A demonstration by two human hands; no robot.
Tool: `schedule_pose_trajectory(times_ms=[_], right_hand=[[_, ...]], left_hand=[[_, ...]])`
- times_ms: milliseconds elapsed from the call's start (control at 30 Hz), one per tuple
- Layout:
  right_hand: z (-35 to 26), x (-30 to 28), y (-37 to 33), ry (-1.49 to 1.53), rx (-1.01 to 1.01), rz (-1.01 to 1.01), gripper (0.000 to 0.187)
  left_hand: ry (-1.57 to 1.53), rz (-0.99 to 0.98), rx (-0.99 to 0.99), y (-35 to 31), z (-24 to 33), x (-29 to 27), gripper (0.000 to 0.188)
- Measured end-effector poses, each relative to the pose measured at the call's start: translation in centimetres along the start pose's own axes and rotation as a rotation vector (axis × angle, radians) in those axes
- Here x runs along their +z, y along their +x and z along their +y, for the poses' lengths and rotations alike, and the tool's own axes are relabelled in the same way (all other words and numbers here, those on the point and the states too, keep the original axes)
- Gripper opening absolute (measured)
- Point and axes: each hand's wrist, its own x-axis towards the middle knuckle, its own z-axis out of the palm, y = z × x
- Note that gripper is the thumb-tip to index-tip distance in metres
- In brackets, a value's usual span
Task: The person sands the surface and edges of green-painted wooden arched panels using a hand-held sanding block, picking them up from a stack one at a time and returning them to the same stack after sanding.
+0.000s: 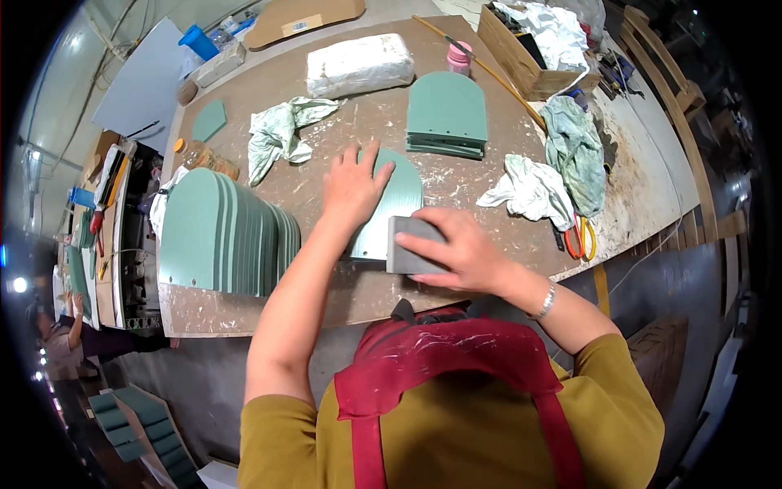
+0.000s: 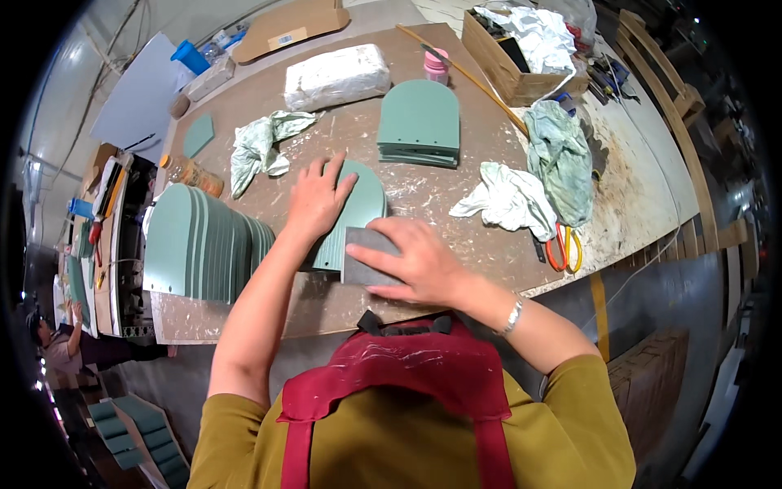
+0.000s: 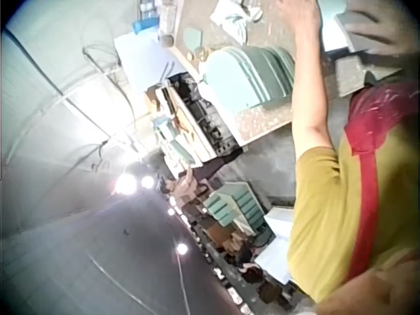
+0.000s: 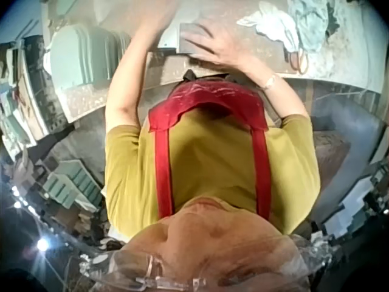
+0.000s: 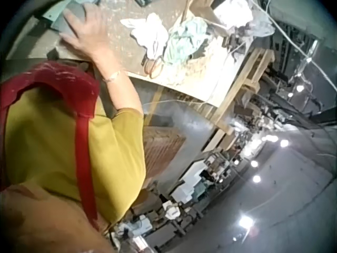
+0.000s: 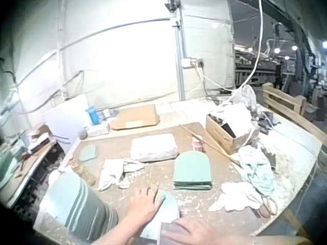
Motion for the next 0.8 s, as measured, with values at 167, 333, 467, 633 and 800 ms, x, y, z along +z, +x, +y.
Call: schedule_pose_trajectory(times_ms=[167,333,467,633,800], right_hand=[[8.3,1.3,0.8,-0.051,0.439,0.268,0.057],[0.5,0.8,-0.7,-0.006,-0.008,0.0,0.056],[7.4,2.1,0.6,0.073,0.402,0.256,0.056],[2.5,1.4,0.1,-0.033,0.018,0.089,0.066],[8.3,3.2,-0.7,0.1,0.467,0.242,0.054]], left_hand=[[-0.034,0.001,0.023,0.5,1.0,0.2,0.052],[-0.013,0.008,-0.006,0.0,0.1,0.0,0.051],[-0.056,-0.02,0.014,0.4,1.5,-0.5,0.05],[-0.019,0.011,-0.015,0.0,0.0,0.1,0.051],[-0.035,0.05,-0.06,0.6,-0.3,0.6,0.052]])
